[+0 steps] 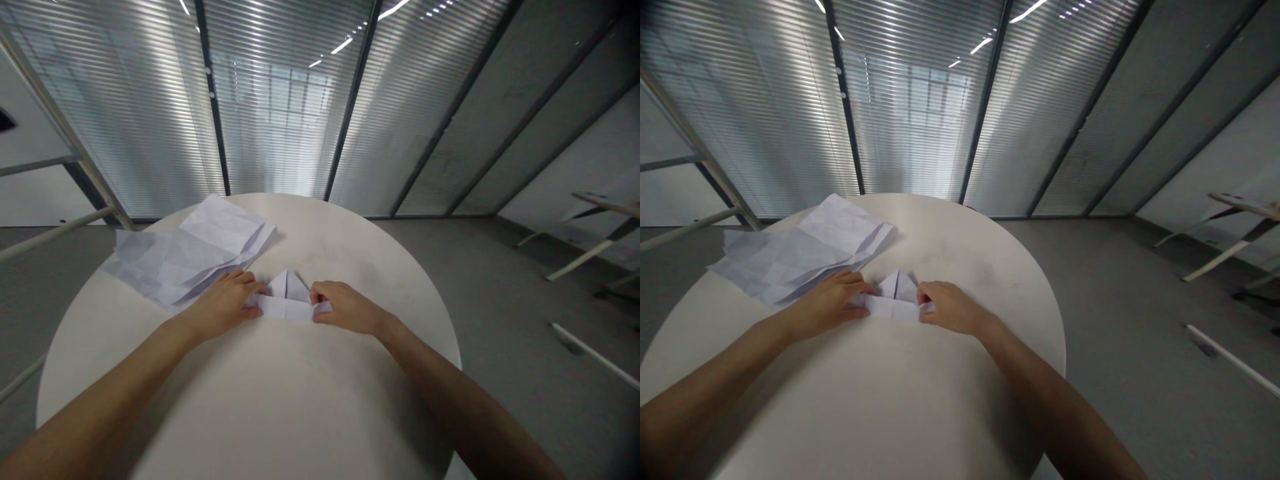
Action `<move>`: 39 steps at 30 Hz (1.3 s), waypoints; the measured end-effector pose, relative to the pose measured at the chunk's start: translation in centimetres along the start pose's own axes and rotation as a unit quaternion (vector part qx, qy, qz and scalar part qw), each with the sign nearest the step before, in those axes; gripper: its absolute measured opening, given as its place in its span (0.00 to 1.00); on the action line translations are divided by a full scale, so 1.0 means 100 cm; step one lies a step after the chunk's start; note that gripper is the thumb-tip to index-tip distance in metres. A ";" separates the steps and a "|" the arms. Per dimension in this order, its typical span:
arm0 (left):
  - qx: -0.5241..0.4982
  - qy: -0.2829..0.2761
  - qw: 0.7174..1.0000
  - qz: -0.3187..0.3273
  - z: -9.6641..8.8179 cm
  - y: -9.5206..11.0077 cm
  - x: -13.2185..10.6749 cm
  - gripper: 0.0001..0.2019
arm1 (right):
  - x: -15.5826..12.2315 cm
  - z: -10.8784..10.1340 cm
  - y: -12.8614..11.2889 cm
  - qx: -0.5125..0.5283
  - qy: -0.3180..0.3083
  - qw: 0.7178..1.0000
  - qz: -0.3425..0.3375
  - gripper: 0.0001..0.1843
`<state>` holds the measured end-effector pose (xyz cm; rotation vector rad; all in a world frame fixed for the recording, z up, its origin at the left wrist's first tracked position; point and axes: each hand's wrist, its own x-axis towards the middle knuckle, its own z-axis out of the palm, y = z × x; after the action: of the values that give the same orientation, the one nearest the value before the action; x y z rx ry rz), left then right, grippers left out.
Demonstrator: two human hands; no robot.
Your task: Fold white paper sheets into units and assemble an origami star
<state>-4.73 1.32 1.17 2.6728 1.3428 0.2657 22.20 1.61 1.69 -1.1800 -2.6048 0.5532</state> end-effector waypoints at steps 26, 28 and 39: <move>-0.017 0.181 0.978 -0.103 0.023 0.006 0.003 0.23 | 0.015 0.018 0.023 -0.039 0.214 0.948 0.234 0.15; 0.058 0.163 0.984 -0.033 0.022 0.014 0.002 0.21 | 0.015 0.021 0.019 -0.095 0.171 0.948 0.250 0.18; 0.052 0.052 0.992 0.098 0.022 0.023 0.004 0.15 | 0.006 0.012 0.007 -0.153 0.124 0.980 -0.006 0.30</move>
<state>-2.22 0.17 -0.44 2.9210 1.1503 0.3711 21.86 2.20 0.30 -1.2290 -2.5354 -0.0035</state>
